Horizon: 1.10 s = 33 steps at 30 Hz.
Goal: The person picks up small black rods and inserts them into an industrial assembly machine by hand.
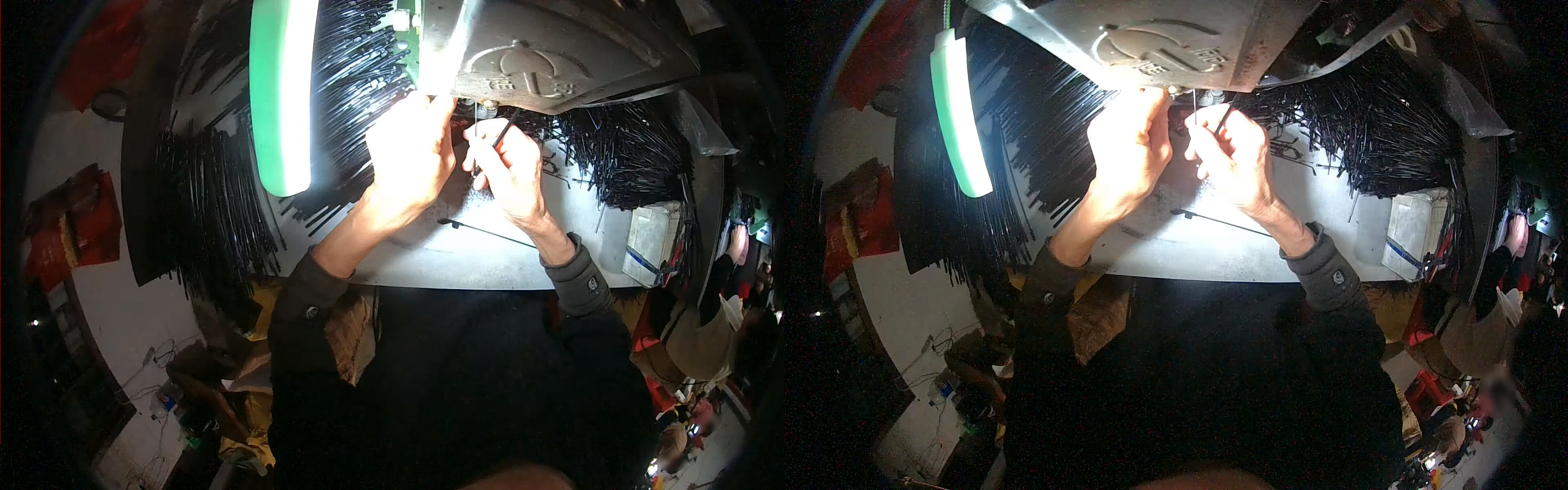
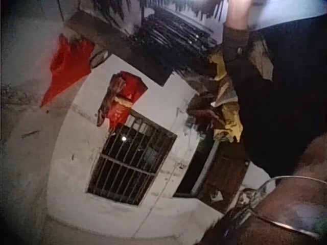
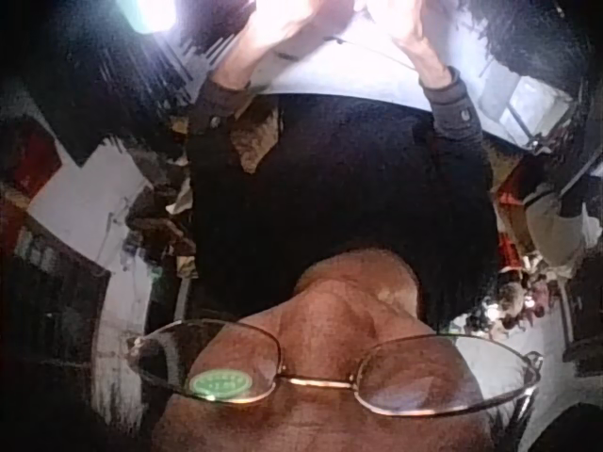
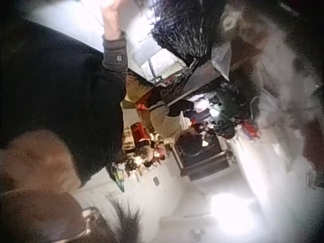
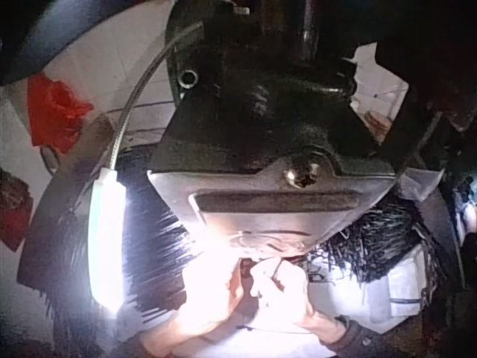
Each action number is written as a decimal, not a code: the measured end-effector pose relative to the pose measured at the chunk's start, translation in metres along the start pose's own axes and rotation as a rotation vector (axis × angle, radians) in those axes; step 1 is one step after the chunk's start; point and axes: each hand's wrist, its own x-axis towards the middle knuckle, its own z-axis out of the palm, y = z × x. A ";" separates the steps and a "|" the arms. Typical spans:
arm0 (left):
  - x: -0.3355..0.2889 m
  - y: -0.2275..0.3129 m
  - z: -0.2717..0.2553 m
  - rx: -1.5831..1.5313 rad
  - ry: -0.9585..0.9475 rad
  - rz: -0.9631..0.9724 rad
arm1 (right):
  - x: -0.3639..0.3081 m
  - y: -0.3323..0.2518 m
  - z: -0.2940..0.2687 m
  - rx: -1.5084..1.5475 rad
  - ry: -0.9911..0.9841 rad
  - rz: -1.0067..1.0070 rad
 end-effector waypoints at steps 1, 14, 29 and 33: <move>0.001 0.001 -0.004 0.001 0.001 0.000 | 0.000 0.000 0.000 0.001 -0.004 0.001; -0.024 -0.002 -0.056 -0.747 -0.494 -0.719 | -0.012 -0.012 0.010 0.016 -0.173 -0.108; -0.040 -0.032 -0.084 -1.221 -0.625 -0.994 | -0.008 -0.004 0.020 0.254 -0.223 0.021; -0.034 -0.020 -0.094 -0.600 -0.589 -0.629 | -0.003 0.004 0.016 0.359 -0.198 0.098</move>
